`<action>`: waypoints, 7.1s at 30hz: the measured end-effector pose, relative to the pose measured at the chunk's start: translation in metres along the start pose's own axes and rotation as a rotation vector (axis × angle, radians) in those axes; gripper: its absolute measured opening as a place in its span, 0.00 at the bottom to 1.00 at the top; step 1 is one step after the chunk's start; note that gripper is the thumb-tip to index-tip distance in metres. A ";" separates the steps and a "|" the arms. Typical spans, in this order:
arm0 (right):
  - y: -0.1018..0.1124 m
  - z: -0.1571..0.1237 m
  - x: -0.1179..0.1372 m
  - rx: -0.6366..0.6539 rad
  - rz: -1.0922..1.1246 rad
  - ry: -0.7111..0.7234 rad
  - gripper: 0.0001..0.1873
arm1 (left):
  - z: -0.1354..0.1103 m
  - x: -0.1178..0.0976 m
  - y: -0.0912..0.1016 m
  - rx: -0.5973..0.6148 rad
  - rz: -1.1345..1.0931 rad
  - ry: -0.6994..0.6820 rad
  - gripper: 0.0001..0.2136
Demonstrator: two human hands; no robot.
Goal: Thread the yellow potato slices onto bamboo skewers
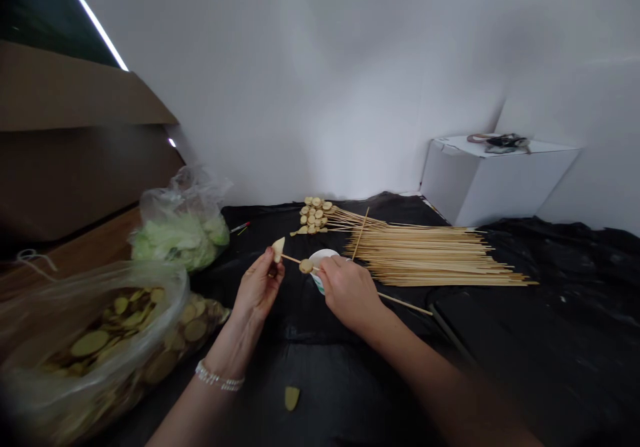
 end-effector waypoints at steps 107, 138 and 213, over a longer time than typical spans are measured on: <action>0.008 0.017 -0.040 -0.181 0.095 -0.218 0.09 | -0.016 0.010 -0.010 0.230 0.342 -0.076 0.14; -0.016 0.004 -0.008 -0.061 0.032 0.043 0.11 | -0.039 0.013 -0.029 0.793 1.048 -0.546 0.15; -0.031 0.003 -0.008 -0.004 0.054 0.101 0.11 | -0.056 0.023 -0.028 0.885 1.767 -0.601 0.15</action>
Point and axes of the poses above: each hand's wrist, its own z-axis towards the middle knuckle, its own y-axis out of the back of the hand, x = y × z, the point moved 6 cm from there along z, towards the middle knuckle, and after that the axes turned 13 degrees about -y, right-handed, at the moved point
